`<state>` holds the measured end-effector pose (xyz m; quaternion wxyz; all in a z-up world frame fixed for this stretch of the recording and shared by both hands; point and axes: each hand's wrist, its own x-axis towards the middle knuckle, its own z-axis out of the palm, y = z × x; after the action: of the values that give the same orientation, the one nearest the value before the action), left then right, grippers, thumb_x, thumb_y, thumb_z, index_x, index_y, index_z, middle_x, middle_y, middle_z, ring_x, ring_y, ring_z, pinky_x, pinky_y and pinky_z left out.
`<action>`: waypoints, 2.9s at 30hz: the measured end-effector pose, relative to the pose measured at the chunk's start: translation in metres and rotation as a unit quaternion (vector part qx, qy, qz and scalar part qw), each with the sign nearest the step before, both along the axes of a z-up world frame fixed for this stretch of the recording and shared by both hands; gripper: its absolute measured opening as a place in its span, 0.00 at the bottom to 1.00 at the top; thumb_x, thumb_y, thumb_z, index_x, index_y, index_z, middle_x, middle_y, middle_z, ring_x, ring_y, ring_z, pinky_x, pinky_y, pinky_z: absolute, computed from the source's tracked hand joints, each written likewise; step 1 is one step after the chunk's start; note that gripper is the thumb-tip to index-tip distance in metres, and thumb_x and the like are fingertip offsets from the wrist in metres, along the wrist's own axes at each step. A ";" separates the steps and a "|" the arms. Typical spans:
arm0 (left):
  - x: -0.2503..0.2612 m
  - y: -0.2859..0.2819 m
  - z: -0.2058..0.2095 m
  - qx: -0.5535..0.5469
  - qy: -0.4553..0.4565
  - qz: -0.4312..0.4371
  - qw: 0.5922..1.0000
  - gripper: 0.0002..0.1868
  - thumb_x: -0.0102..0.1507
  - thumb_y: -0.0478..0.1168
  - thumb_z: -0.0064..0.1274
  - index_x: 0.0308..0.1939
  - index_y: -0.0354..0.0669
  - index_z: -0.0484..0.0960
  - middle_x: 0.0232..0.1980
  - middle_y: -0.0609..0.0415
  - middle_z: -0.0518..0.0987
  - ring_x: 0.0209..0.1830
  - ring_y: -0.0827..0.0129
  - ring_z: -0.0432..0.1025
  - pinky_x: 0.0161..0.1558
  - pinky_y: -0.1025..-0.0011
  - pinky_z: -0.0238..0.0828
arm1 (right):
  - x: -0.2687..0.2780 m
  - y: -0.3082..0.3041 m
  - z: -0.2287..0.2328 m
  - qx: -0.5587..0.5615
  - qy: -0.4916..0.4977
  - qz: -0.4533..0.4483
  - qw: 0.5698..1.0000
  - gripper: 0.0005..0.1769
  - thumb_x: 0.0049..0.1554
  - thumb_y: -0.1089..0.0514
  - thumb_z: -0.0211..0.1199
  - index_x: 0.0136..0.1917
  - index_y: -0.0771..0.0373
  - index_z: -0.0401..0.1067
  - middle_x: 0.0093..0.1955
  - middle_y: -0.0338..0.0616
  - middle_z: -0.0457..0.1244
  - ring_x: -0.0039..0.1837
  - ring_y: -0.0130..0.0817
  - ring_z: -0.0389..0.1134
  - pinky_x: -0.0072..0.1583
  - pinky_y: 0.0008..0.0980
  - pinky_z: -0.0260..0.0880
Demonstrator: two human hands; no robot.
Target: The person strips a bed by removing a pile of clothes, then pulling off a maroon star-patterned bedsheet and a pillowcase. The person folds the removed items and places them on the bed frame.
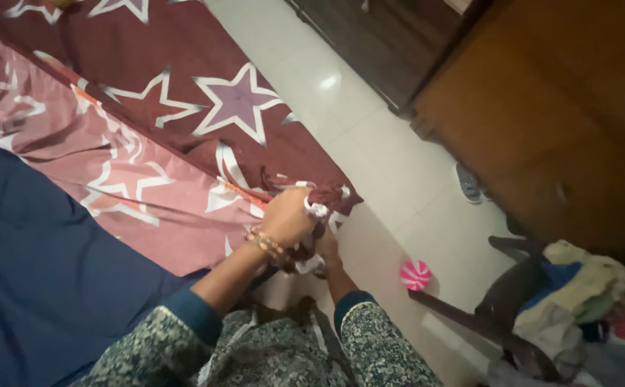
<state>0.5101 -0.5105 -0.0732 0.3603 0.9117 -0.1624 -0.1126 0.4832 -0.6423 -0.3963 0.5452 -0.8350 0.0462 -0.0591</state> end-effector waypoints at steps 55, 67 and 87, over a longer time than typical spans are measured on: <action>0.151 -0.150 -0.088 0.255 -0.056 -0.254 0.931 0.17 0.65 0.44 0.53 0.57 0.53 0.85 0.74 0.49 0.71 0.62 0.50 0.76 0.55 0.55 0.77 | 0.017 -0.114 0.162 -0.038 -0.017 -0.165 0.985 0.14 0.55 0.57 0.58 0.41 0.73 0.75 0.32 0.54 0.68 0.36 0.38 0.69 0.40 0.41 0.68; 0.147 -0.166 -0.111 0.370 0.111 -0.401 0.831 0.21 0.65 0.51 0.52 0.60 0.52 0.80 0.67 0.47 0.75 0.60 0.52 0.76 0.55 0.56 0.75 | -0.022 -0.055 0.177 0.035 0.067 -0.064 0.995 0.15 0.60 0.56 0.56 0.41 0.72 0.73 0.30 0.52 0.65 0.33 0.36 0.66 0.39 0.37 0.66; 0.131 -0.158 -0.096 0.418 0.033 -0.432 0.798 0.25 0.62 0.61 0.52 0.53 0.50 0.83 0.58 0.48 0.79 0.58 0.56 0.76 0.56 0.59 0.73 | -0.033 -0.032 0.172 0.017 0.084 -0.040 0.996 0.13 0.52 0.59 0.67 0.37 0.73 0.71 0.29 0.61 0.62 0.31 0.51 0.61 0.38 0.41 0.65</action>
<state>0.6411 -0.6685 -0.1689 -0.1369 0.8047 -0.4643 -0.3439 0.4502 -0.6739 -0.2243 0.5508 -0.8250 0.1259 -0.0094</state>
